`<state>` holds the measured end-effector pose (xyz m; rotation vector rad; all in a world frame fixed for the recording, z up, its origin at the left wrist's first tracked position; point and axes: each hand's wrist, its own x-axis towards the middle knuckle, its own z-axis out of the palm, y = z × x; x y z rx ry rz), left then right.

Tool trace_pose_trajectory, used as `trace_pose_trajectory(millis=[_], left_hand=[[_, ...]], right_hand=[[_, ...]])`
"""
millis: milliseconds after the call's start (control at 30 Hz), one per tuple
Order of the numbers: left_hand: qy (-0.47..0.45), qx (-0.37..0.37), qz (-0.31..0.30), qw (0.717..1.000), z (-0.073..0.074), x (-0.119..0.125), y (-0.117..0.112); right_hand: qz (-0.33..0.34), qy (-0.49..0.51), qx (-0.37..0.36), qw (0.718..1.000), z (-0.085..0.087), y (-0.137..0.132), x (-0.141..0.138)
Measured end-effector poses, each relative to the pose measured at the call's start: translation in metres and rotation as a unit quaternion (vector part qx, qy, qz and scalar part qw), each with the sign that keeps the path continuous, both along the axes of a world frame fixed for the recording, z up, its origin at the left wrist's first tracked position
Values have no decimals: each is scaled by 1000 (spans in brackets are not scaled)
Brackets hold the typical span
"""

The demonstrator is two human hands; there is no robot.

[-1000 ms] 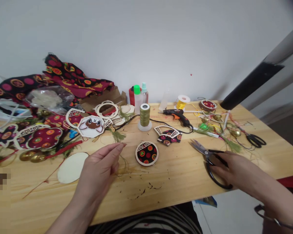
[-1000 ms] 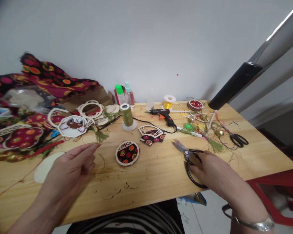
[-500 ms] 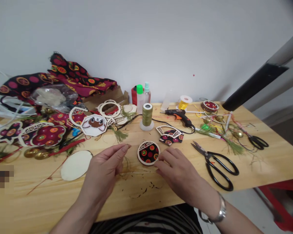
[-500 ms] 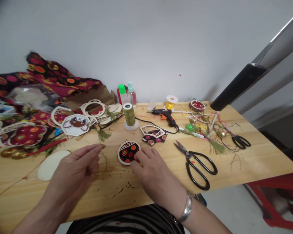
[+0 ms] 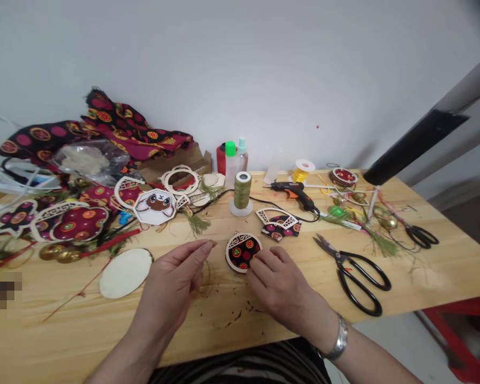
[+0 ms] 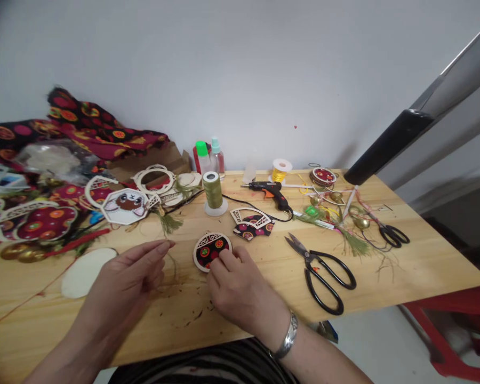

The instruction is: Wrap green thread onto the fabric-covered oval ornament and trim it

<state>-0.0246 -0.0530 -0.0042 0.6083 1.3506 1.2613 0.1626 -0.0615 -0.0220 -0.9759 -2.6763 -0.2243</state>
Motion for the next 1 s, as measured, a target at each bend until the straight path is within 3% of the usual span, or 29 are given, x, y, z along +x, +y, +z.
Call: trace_pose_trajectory(millis=[167, 300, 433, 533, 667, 767, 867, 1000], left_hand=[[-2, -5, 0, 1000, 0, 0, -1], [0, -7, -3, 1000, 2, 0, -1], [6, -5, -9, 1000, 2, 0, -1], [18, -6, -15, 1000, 3, -1, -1], [43, -4, -39, 998, 7, 0, -2], [49, -4, -52, 997, 10, 3, -2], [25, -8, -67, 997, 14, 7, -1], [-29, -18, -80, 996, 18, 12, 0]], right_hand=[[-8, 46, -53, 997, -6, 2, 1], [-25, 193, -158, 968, 5, 7, 3], [-19, 388, -277, 879, 31, 13, 8], [-9, 490, -326, 808, 57, 12, 13], [47, 546, -343, 763, 93, 1, 16], [95, 562, -375, 731, 109, -7, 12], [93, 589, -432, 676, 105, -5, 0], [6, 641, -489, 592, 72, 8, -23]])
